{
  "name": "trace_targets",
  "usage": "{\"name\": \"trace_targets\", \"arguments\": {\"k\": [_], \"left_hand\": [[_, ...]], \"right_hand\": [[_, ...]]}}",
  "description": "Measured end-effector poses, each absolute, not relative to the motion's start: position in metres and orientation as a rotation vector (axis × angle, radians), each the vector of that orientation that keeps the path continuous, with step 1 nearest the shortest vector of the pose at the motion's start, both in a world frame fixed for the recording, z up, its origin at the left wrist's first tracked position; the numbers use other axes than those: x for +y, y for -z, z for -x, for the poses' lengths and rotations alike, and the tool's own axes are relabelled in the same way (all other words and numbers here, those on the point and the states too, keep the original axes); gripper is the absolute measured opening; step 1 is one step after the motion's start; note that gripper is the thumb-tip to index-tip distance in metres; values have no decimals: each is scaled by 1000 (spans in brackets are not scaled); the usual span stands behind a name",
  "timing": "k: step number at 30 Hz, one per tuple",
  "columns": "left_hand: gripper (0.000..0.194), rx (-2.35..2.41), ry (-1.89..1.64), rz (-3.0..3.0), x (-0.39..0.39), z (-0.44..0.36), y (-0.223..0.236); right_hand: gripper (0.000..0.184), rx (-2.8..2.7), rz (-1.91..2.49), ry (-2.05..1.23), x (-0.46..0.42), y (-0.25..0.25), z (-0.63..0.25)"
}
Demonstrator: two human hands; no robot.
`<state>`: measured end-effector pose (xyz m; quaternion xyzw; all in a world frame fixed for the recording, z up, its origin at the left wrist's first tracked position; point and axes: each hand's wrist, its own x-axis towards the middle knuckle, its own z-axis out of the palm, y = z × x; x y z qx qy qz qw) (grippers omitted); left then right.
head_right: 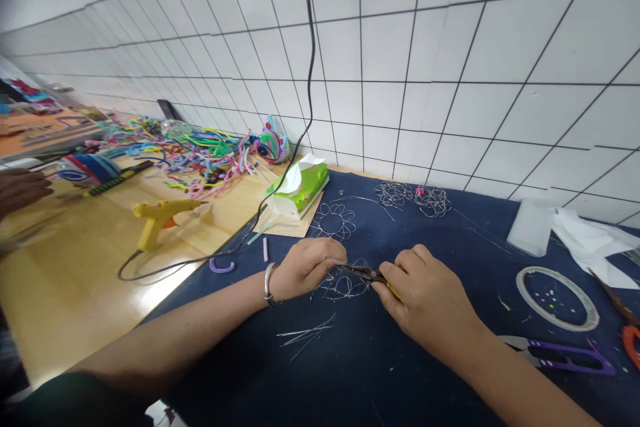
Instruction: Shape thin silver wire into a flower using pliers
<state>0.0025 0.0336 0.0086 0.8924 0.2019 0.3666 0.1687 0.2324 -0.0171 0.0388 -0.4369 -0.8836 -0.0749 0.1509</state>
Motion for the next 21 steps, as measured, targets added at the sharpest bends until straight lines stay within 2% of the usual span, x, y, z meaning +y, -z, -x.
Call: {"name": "trace_targets", "arguments": {"k": [21], "left_hand": [[14, 497, -1009, -2522, 35, -1, -9]], "right_hand": [[21, -2533, 1317, 207, -17, -38, -234]]}}
